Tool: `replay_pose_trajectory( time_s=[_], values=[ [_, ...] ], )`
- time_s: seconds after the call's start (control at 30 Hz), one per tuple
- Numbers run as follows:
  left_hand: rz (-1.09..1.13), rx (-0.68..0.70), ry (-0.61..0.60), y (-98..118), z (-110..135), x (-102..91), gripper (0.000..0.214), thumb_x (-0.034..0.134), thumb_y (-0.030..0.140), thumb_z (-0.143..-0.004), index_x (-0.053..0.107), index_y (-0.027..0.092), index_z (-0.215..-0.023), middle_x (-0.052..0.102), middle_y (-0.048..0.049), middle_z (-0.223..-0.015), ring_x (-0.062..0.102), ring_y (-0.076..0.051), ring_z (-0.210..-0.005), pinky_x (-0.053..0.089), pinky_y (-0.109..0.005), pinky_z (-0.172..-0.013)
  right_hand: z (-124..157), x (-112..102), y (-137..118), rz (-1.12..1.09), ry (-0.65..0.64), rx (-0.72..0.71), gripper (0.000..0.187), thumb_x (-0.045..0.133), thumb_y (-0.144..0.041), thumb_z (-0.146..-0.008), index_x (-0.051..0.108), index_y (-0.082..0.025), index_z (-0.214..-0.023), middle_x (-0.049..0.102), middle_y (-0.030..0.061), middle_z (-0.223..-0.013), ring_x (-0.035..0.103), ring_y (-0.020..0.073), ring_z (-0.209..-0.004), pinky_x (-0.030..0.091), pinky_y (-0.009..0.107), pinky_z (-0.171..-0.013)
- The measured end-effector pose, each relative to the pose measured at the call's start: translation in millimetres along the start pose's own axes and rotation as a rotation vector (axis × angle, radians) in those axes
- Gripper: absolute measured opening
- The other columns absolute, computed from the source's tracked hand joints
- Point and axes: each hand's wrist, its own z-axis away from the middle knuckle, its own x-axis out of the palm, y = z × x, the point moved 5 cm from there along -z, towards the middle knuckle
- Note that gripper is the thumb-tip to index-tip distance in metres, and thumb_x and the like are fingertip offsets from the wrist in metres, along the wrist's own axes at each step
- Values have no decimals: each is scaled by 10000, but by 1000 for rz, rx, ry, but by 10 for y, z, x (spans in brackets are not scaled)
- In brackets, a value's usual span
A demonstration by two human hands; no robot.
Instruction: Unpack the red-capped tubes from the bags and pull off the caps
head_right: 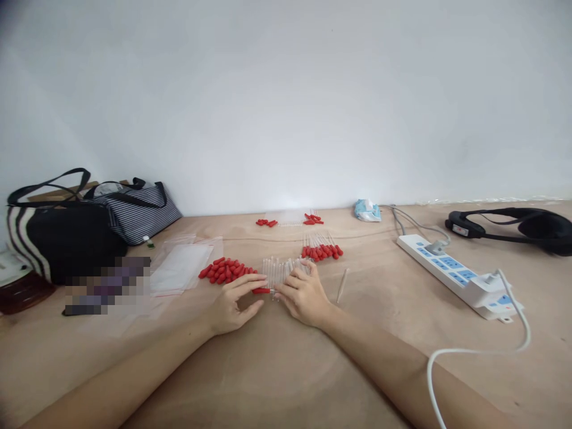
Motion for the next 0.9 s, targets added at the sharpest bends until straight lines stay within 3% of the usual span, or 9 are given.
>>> replay_pose_trajectory(
  time_s=[0.2,0.53,0.77,0.9],
  values=[
    [-119,117,11,23,-5,45,102,518,213,-812,613,201,-845,685,-25,-844,604,-174,-914,413,-401,-912,1,-38,-45,-4,5,-61,204,438,-242,-838,636,-206,-802,552,-8,-587,445,131,-681,226,381,-858],
    [-152,126,-24,89,28,-13,146,436,140,-839,556,183,-767,656,-7,-730,606,-155,-882,394,-375,-909,71,-73,2,-51,-27,-40,199,448,-260,-834,623,-205,-756,538,-18,-553,439,133,-676,220,377,-837],
    [-173,31,113,-21,97,-178,100,490,164,-820,578,195,-857,609,-29,-835,575,-135,-785,470,-282,-725,219,-179,429,100,6,345,196,450,-258,-831,645,-241,-853,602,-3,-632,469,138,-669,229,321,-734],
    [-225,-113,216,-85,89,-206,173,452,165,-828,579,184,-945,526,-55,-897,543,-143,-833,471,-289,-755,143,-89,531,190,-10,494,202,448,-174,-794,616,-202,-902,641,21,-781,510,153,-755,222,303,-699]
  ],
)
